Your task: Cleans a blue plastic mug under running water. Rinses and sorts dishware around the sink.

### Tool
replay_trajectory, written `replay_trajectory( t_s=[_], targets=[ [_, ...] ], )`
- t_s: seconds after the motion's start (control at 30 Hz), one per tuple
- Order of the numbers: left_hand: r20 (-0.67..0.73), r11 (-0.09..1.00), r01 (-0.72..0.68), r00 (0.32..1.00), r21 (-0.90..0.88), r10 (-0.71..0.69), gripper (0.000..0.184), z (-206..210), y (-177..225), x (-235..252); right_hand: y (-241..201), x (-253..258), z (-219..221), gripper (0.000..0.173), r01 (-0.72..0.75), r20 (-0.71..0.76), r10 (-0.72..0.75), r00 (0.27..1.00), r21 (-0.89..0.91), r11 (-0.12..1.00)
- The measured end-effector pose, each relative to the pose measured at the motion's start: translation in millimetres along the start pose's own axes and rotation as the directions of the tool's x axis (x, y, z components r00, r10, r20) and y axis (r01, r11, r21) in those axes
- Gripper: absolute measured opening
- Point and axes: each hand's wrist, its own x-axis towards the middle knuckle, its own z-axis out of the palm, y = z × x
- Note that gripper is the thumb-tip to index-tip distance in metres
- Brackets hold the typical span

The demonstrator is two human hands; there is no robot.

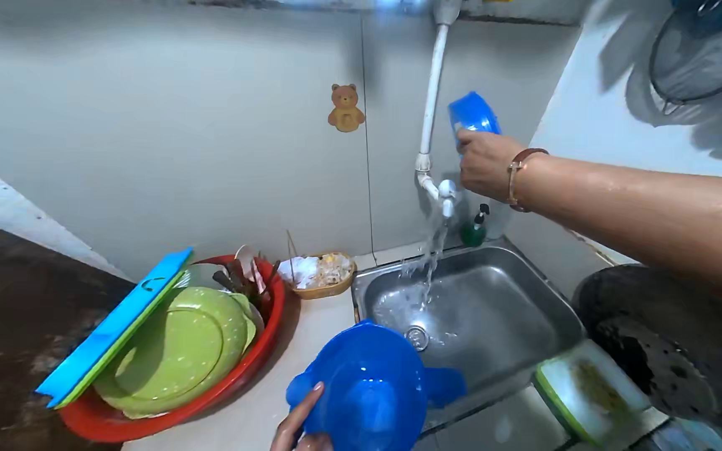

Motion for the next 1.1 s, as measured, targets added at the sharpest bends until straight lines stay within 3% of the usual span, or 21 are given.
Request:
replay_trajectory(
  t_s=[0.13, 0.23, 0.3, 0.37, 0.5, 0.67, 0.73, 0.77, 0.9, 0.97, 1.03, 1.1],
  targets=[
    [0.076, 0.996, -0.001, 0.997, -0.089, 0.008, 0.043, 24.0, 10.2, 24.6, -15.1, -15.3, 37.2, 0.018, -0.115, 0.268, 0.025, 0.963, 0.326, 0.938],
    [0.129, 0.993, 0.007, 0.992, -0.117, 0.008, 0.041, 53.8, 12.7, 54.6, -36.0, -24.4, 79.5, 0.022, -0.200, 0.379, 0.053, 0.924, 0.359, 0.912],
    [0.083, 0.994, 0.029, 0.996, -0.104, -0.020, 0.045, 91.6, 4.0, 77.7, -42.7, -33.3, 101.8, 0.021, -0.200, 0.401, 0.027, 0.916, 0.396, 0.896],
    [0.074, 0.993, 0.088, 0.994, -0.074, -0.082, 0.047, 134.5, -11.1, 105.6, -47.9, -42.0, 124.7, 0.021, -0.201, 0.377, 0.012, 0.926, 0.467, 0.861],
    [0.220, 0.955, 0.296, 0.932, 0.003, -0.289, 0.046, 206.6, -44.4, 156.2, -74.4, -65.9, 165.7, 0.027, -0.180, 0.191, 0.078, 0.979, 0.608, 0.773],
    [0.222, 0.919, 0.393, 0.896, 0.003, -0.384, 0.031, 266.1, -78.7, 179.8, -137.5, -94.0, 164.7, 0.047, -0.057, 0.059, 0.016, 0.998, 0.819, 0.571],
    [0.231, 0.916, 0.401, 0.891, 0.001, -0.390, 0.032, 271.9, -82.2, 188.2, -169.7, -93.2, 162.9, 0.047, 0.017, -0.039, 0.039, 0.999, 0.892, 0.451],
    [0.243, 0.919, 0.395, 0.889, 0.018, -0.387, 0.035, 271.2, -82.7, 191.8, -180.0, -88.9, 158.6, 0.050, 0.035, -0.031, -0.017, 0.999, 0.926, 0.377],
    [0.275, 0.931, 0.332, 0.891, 0.151, -0.362, 0.076, 251.4, -78.2, 186.8, -219.0, -60.0, 159.5, 0.056, 0.045, -0.027, -0.125, 0.992, 0.988, 0.146],
    [0.175, 0.949, 0.295, 0.934, 0.113, -0.311, 0.083, 234.7, -78.2, 183.8, -238.3, -42.4, 168.7, 0.055, 0.040, -0.032, -0.099, 0.995, 0.997, 0.073],
    [-0.038, 0.976, 0.215, 0.976, 0.041, -0.214, 0.075, 213.5, -81.0, 199.6, -254.4, -26.3, 176.3, 0.054, 0.037, -0.034, -0.072, 0.997, 0.998, 0.048],
    [-0.187, 0.991, 0.134, 0.974, 0.017, -0.129, 0.065, 181.1, -74.4, 238.9, -263.8, -17.6, 177.5, 0.054, 0.026, -0.024, -0.057, 0.998, 0.999, 0.035]
  ],
)
